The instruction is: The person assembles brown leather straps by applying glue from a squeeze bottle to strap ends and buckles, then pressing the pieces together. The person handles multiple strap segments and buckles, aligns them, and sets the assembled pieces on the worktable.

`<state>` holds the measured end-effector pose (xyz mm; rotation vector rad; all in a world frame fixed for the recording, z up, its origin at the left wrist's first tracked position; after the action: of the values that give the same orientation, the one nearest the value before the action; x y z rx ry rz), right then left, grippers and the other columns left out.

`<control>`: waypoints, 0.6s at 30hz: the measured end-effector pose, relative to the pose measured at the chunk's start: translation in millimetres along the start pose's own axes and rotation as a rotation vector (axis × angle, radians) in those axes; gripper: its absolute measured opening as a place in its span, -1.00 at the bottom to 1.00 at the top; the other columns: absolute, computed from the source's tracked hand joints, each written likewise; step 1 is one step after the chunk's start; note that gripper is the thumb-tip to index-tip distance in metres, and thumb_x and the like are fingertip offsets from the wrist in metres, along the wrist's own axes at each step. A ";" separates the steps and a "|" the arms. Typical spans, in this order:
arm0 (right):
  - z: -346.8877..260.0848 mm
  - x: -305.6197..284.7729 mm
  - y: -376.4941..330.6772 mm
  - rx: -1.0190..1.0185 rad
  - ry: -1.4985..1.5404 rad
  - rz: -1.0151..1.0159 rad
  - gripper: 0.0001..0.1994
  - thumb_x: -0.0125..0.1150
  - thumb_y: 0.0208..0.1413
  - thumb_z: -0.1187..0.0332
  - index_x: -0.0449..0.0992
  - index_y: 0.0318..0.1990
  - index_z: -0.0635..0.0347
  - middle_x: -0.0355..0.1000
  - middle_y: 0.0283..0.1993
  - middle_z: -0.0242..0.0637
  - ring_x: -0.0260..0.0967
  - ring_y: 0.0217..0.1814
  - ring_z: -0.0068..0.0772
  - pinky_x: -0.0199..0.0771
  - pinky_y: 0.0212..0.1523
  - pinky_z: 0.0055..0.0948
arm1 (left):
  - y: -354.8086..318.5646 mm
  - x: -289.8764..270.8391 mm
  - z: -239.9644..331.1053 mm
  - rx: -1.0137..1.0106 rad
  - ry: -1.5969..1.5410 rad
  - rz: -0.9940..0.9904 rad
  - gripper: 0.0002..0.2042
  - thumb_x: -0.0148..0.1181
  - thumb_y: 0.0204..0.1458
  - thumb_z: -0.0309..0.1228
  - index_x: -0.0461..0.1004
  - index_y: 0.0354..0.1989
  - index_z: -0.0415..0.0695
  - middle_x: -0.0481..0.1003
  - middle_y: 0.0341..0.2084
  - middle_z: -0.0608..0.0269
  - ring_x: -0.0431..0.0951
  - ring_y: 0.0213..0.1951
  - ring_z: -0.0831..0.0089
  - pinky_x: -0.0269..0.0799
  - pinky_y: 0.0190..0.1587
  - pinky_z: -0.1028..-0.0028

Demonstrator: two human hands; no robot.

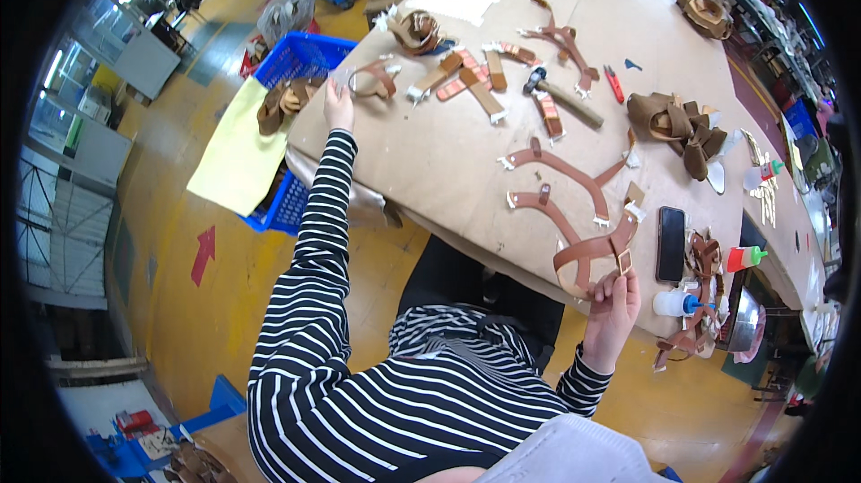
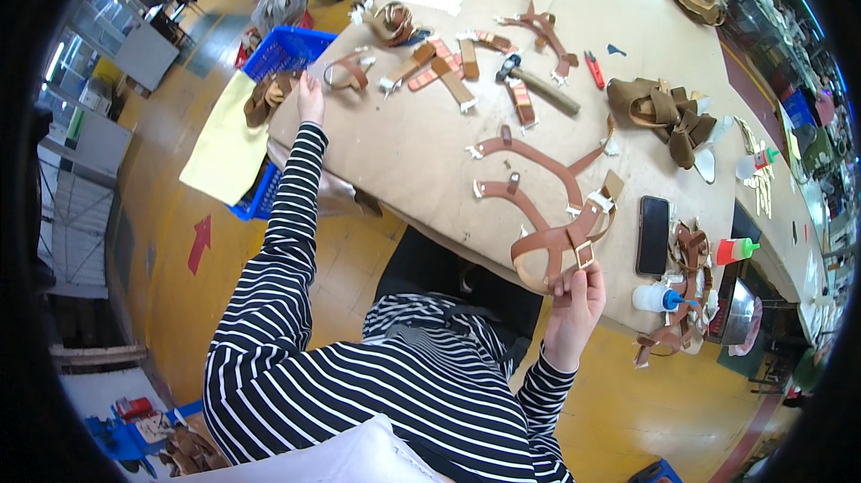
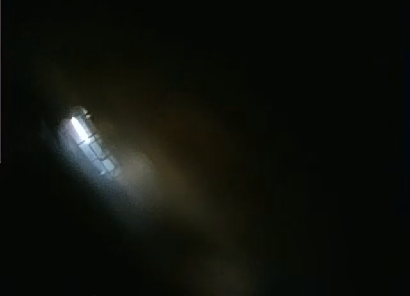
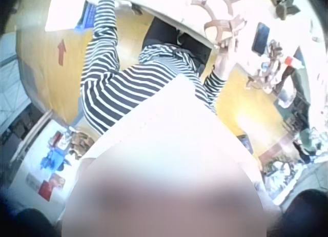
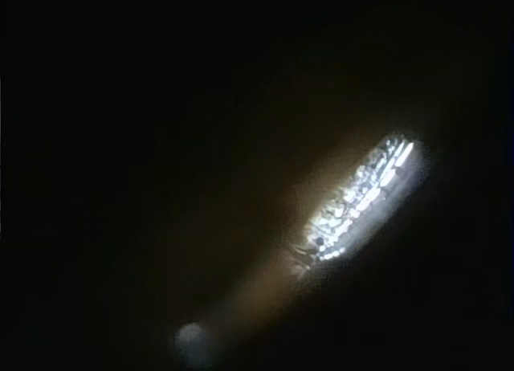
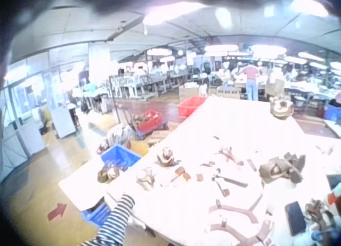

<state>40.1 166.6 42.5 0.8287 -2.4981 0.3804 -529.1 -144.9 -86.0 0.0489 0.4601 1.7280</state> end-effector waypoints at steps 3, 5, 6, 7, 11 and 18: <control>-2.0 0.7 -5.2 -0.011 0.007 0.003 -0.91 0.02 0.28 0.40 0.33 -0.15 0.19 0.16 -0.46 -0.50 0.08 -0.41 -0.65 0.23 -0.24 -0.54 | 31.9 21.0 -44.7 -0.104 0.016 -0.161 -0.38 0.15 0.14 -0.29 0.11 0.29 -0.39 0.45 0.05 -0.09 0.48 0.06 0.21 0.34 0.11 0.36; -1.3 0.8 -6.9 -0.001 0.021 0.005 -0.92 0.03 0.27 0.42 0.33 -0.16 0.19 0.16 -0.47 -0.50 0.08 -0.41 -0.65 0.23 -0.24 -0.54 | 36.4 32.7 -52.1 -0.177 0.059 -0.274 -0.36 0.27 0.06 -0.26 0.21 0.22 -0.43 0.51 -0.06 -0.02 0.52 -0.04 0.28 0.40 0.01 0.38; -0.9 1.0 -7.3 0.004 0.029 0.003 -0.93 0.03 0.27 0.42 0.33 -0.17 0.19 0.16 -0.47 -0.50 0.08 -0.41 -0.64 0.22 -0.24 -0.55 | 33.7 38.2 -46.7 -0.157 0.104 -0.345 -0.38 0.33 0.00 -0.27 0.31 0.16 -0.41 0.53 -0.13 0.06 0.52 -0.10 0.37 0.41 -0.03 0.43; -0.5 0.6 -7.3 0.006 0.024 0.010 -0.94 0.05 0.25 0.44 0.34 -0.19 0.20 0.16 -0.48 -0.50 0.09 -0.42 -0.64 0.22 -0.25 -0.55 | 27.3 45.7 -35.0 -0.121 0.021 -0.439 -0.42 0.33 0.00 -0.30 0.34 0.14 -0.40 0.53 -0.15 0.09 0.52 -0.12 0.40 0.42 -0.04 0.45; -1.4 3.7 -4.8 -0.003 0.015 -0.001 -0.91 0.00 0.30 0.39 0.34 -0.14 0.17 0.12 -0.49 -0.51 0.05 -0.44 -0.66 0.17 -0.30 -0.58 | -32.5 47.2 36.6 0.241 0.460 -0.515 -0.61 0.28 0.05 -0.41 0.42 0.03 -0.33 0.55 -0.26 0.20 0.53 -0.20 0.46 0.43 -0.09 0.48; 3.4 36.4 0.1 0.162 0.231 -0.126 -0.83 -0.02 0.31 0.36 0.35 -0.06 0.24 0.12 -0.52 -0.53 0.04 -0.49 -0.66 0.10 -0.40 -0.58 | -198.0 50.3 169.3 -0.248 -0.528 -0.916 -0.76 0.03 0.23 -0.42 0.34 0.03 -0.19 0.53 -0.27 0.24 0.52 -0.19 0.51 0.40 -0.08 0.51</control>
<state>13.3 147.7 58.5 0.9422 -2.2117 0.6046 -307.0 -23.5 -6.6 0.0952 -0.1337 0.8036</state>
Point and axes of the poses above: each hand's wrist, its own y-axis towards the middle knuckle, its own x-axis out of the palm, z = x × y, the point moved 7 cm from there along y, towards the middle knuckle
